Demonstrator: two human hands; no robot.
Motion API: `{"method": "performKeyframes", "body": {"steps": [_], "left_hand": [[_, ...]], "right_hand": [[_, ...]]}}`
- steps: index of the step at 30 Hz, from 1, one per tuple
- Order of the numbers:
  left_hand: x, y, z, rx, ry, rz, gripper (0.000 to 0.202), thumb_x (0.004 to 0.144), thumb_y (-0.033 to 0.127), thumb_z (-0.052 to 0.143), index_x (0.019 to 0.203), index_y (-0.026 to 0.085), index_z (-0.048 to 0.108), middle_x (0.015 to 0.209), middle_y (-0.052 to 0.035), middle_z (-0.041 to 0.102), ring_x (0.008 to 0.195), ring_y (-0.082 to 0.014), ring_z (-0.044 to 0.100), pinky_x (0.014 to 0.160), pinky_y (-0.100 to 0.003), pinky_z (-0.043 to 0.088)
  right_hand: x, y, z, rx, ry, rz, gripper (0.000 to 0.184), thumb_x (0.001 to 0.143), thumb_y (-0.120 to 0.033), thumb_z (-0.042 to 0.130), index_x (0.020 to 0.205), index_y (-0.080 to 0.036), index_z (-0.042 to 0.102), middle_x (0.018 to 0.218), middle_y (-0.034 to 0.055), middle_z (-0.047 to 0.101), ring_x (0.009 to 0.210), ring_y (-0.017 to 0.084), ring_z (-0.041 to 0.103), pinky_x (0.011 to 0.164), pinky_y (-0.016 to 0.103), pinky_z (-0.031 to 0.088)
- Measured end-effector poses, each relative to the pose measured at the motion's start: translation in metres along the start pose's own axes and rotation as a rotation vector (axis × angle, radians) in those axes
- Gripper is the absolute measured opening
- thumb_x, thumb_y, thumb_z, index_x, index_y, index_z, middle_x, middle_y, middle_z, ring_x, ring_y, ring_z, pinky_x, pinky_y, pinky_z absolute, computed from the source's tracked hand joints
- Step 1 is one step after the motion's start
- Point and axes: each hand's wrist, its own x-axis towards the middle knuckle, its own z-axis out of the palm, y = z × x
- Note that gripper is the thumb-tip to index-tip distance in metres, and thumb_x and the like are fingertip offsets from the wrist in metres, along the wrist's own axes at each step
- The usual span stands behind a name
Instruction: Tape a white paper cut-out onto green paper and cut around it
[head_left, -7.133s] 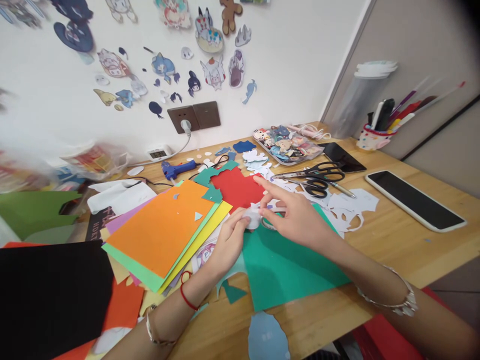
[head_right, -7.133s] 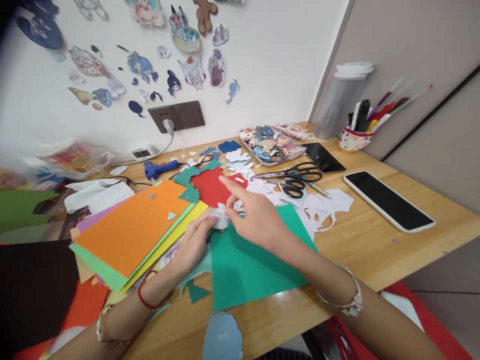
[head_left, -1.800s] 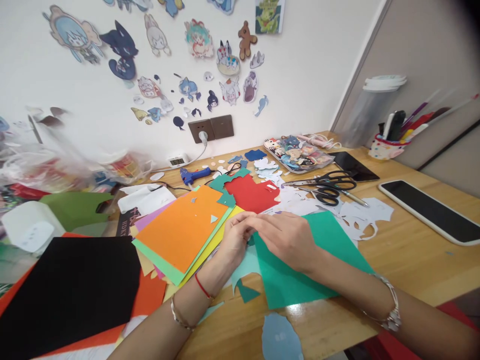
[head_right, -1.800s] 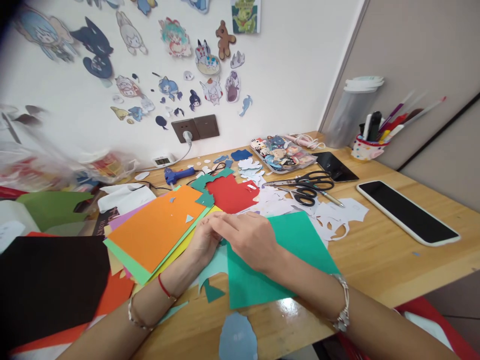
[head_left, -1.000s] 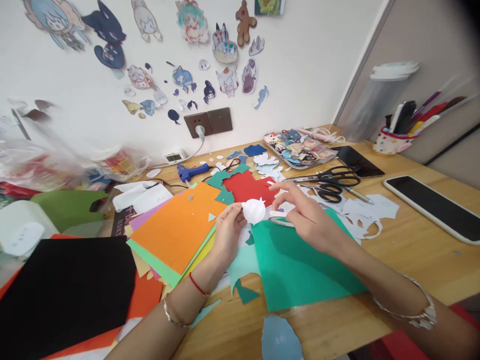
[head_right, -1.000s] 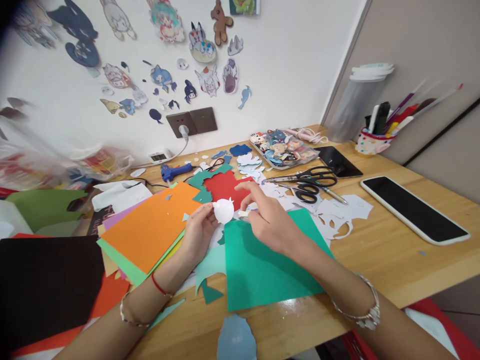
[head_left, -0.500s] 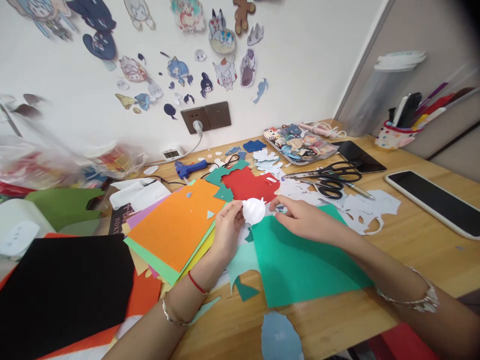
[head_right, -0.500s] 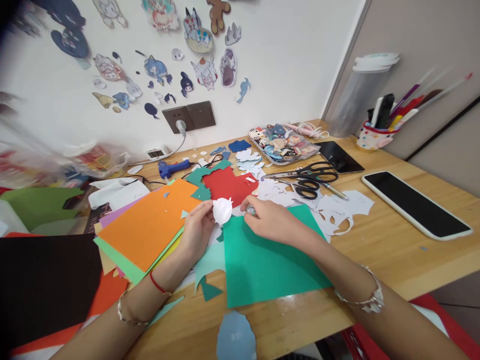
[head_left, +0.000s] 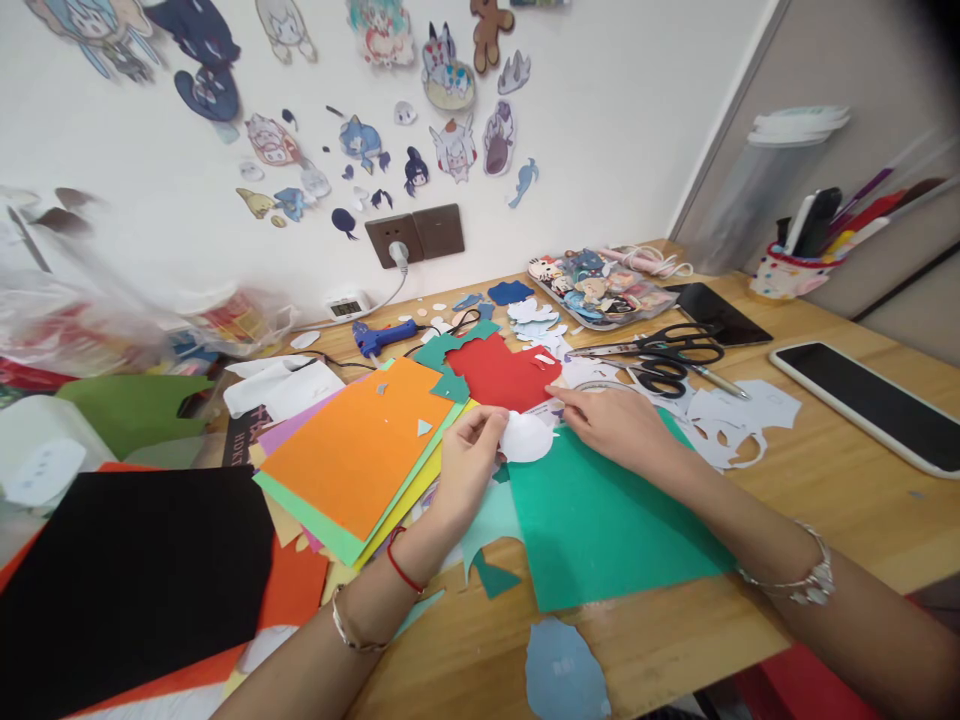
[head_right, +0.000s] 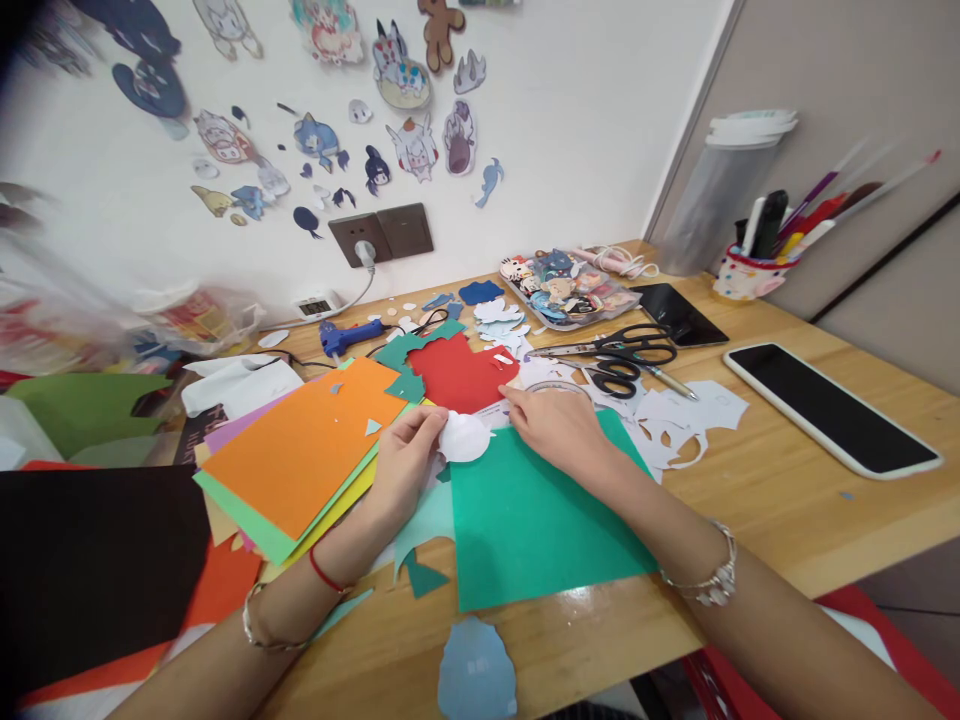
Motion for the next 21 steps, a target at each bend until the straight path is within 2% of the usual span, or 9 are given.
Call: {"method": "performKeyframes", "body": {"steps": [3, 5, 7, 10, 13, 17, 19, 21], "left_hand": [[-0.002, 0.003, 0.001, 0.044, 0.016, 0.016, 0.018, 0.088, 0.028, 0.055, 0.081, 0.011, 0.059, 0.061, 0.0049, 0.053, 0.043, -0.0044, 0.045, 0.039, -0.016, 0.037], [-0.002, 0.005, 0.002, 0.062, 0.031, 0.025, 0.018, 0.089, 0.027, 0.055, 0.08, 0.011, 0.059, 0.057, 0.006, 0.051, 0.041, -0.0039, 0.043, 0.037, -0.015, 0.035], [-0.002, 0.006, 0.002, 0.07, 0.04, 0.032, 0.019, 0.088, 0.028, 0.055, 0.08, 0.011, 0.058, 0.054, 0.0069, 0.049, 0.039, -0.0038, 0.042, 0.035, -0.015, 0.033], [-0.002, 0.008, 0.002, 0.065, 0.039, 0.05, 0.021, 0.089, 0.032, 0.053, 0.084, 0.012, 0.058, 0.055, 0.0071, 0.05, 0.037, -0.0036, 0.042, 0.035, -0.015, 0.032], [-0.004, 0.011, 0.004, 0.077, -0.031, 0.059, 0.022, 0.088, 0.034, 0.054, 0.085, 0.013, 0.058, 0.05, 0.0085, 0.048, 0.036, -0.0045, 0.041, 0.037, -0.016, 0.032], [-0.007, 0.015, 0.005, 0.128, -0.159, 0.035, 0.026, 0.084, 0.032, 0.06, 0.066, 0.013, 0.058, 0.044, 0.0083, 0.048, 0.038, -0.0058, 0.044, 0.042, -0.018, 0.036], [-0.008, 0.016, 0.005, 0.142, -0.173, 0.031, 0.028, 0.084, 0.033, 0.059, 0.065, 0.013, 0.058, 0.045, 0.0076, 0.049, 0.04, -0.0064, 0.045, 0.044, -0.019, 0.037], [-0.009, 0.018, 0.006, 0.15, -0.178, 0.032, 0.028, 0.085, 0.033, 0.057, 0.066, 0.013, 0.06, 0.046, 0.0061, 0.051, 0.042, -0.0076, 0.047, 0.046, -0.02, 0.037]], "right_hand": [[-0.001, -0.002, -0.004, 0.051, 0.053, -0.04, 0.035, 0.089, -0.035, 0.044, 0.115, -0.02, 0.063, 0.096, 0.0132, 0.068, 0.091, 0.031, 0.06, 0.069, 0.038, 0.042], [-0.002, -0.008, -0.006, 0.122, 0.072, -0.103, 0.036, 0.093, -0.039, 0.038, 0.106, -0.02, 0.066, 0.095, 0.0092, 0.066, 0.092, 0.024, 0.058, 0.073, 0.033, 0.043], [-0.005, -0.017, -0.006, 0.32, 0.049, -0.163, 0.036, 0.095, -0.037, 0.036, 0.091, -0.019, 0.067, 0.085, 0.0039, 0.065, 0.082, 0.016, 0.058, 0.069, 0.026, 0.042], [-0.007, -0.027, -0.003, 0.622, 0.035, -0.161, 0.025, 0.089, -0.031, 0.048, 0.074, -0.017, 0.062, 0.073, 0.0001, 0.06, 0.068, 0.012, 0.053, 0.061, 0.023, 0.039], [-0.007, -0.029, -0.002, 0.686, 0.083, -0.088, 0.024, 0.089, -0.031, 0.047, 0.074, -0.016, 0.059, 0.07, -0.0008, 0.057, 0.062, 0.011, 0.05, 0.057, 0.023, 0.037], [-0.005, -0.024, -0.004, 0.714, 0.128, -0.052, 0.027, 0.091, -0.034, 0.042, 0.075, -0.016, 0.055, 0.065, -0.002, 0.053, 0.06, 0.011, 0.048, 0.053, 0.022, 0.035], [-0.005, -0.022, -0.004, 0.697, 0.152, -0.061, 0.025, 0.09, -0.033, 0.044, 0.075, -0.017, 0.055, 0.067, -0.0017, 0.053, 0.061, 0.012, 0.048, 0.055, 0.023, 0.036], [-0.006, -0.022, -0.001, 0.663, 0.204, -0.059, 0.016, 0.087, -0.031, 0.049, 0.085, -0.017, 0.056, 0.072, 0.0, 0.053, 0.067, 0.014, 0.049, 0.061, 0.026, 0.038]]}}
